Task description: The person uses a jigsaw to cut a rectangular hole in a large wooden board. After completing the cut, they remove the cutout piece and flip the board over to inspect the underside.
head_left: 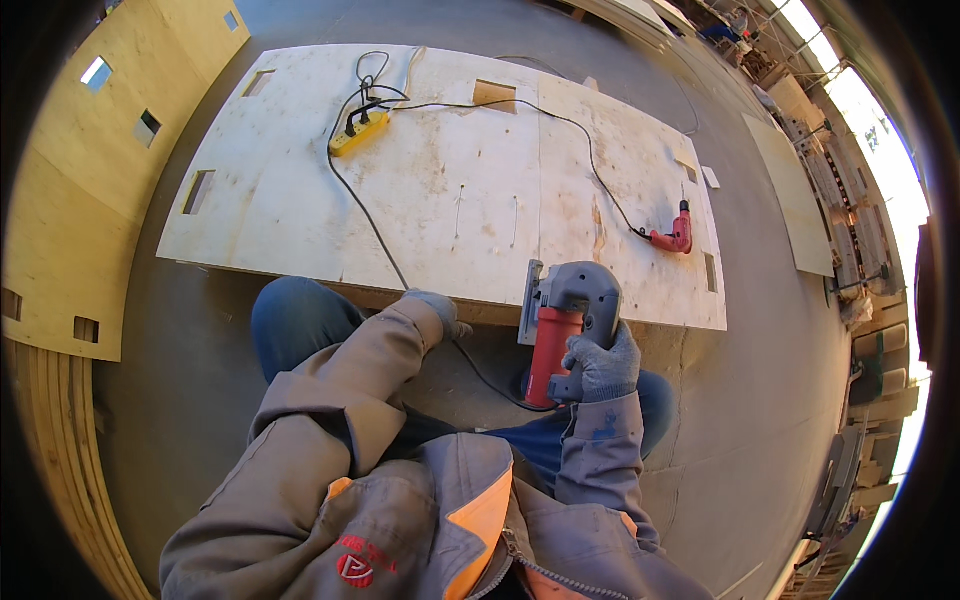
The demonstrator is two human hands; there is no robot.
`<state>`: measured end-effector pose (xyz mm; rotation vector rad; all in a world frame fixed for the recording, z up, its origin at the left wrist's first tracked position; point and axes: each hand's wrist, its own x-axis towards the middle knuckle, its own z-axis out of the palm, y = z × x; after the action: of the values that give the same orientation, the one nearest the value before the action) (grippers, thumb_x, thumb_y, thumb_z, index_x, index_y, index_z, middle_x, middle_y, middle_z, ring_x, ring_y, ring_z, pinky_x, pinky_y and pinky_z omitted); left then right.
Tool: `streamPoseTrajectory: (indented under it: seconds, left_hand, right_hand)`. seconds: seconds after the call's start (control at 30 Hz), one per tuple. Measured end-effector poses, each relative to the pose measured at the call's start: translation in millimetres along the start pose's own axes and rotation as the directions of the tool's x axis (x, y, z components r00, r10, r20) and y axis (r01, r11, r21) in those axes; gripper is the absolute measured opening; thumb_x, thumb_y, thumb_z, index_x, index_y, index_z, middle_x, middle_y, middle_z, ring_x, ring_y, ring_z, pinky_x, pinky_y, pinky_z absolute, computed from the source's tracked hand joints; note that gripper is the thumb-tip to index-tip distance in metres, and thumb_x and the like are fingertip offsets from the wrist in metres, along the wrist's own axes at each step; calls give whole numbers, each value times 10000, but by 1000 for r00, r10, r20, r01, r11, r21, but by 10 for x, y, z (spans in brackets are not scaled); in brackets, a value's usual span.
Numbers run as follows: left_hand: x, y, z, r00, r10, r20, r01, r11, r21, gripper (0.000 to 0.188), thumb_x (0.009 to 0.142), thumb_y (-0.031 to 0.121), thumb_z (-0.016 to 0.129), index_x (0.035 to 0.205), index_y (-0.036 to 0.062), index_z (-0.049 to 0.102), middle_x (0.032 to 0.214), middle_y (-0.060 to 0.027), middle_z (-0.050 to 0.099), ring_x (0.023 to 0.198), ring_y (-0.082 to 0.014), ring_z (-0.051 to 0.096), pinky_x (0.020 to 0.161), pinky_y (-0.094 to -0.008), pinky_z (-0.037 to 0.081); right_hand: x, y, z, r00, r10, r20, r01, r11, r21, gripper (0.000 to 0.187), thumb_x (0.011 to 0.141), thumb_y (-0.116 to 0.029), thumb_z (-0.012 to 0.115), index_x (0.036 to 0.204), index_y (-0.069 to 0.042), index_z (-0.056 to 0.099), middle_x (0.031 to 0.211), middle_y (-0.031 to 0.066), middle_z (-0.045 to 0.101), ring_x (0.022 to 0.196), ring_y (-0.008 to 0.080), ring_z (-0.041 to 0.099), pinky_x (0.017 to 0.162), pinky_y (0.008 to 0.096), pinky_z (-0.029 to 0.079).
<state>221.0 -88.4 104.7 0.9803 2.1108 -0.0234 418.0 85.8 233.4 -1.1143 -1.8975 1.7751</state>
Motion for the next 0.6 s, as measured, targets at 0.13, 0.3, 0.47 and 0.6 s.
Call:
streamPoseTrajectory:
  seconds: [0.13,0.3,0.47,0.6]
  left_hand:
    - [-170,-226,57,988,-154,-19,155,986,59,703,880,683,493,1188,81,685,1247,-127,651,1217,-327,570,1034,-482,397]
    - [-507,-549,-225,960,-270,-73,269,963,-16,750,869,714,475,1126,49,708,1191,-182,662,1167,-357,591,1002,-464,428]
    - [-813,-1173,-585,923,-292,-251,303,953,7,857,843,781,407,1004,1,726,1053,-249,679,1046,-404,629,930,-448,480]
    - [-1332,-1754,-927,796,-350,-495,402,916,-2,795,832,771,465,769,18,713,820,-234,681,832,-401,650,764,-477,503]
  right_hand:
    - [-206,-136,-302,994,-68,-82,67,998,-16,332,738,44,713,1034,5,568,734,91,614,522,159,603,464,301,505]
    - [-321,-199,-635,983,-93,-156,109,989,99,344,732,63,697,1035,1,546,735,106,612,516,188,609,455,314,506]
    - [-399,-262,-764,968,-119,-220,154,976,152,360,724,78,691,1044,3,544,725,122,613,516,189,601,457,316,501]
    - [-390,-248,-908,955,-114,-274,161,974,158,349,720,84,689,1027,0,547,743,129,611,506,202,602,458,325,513]
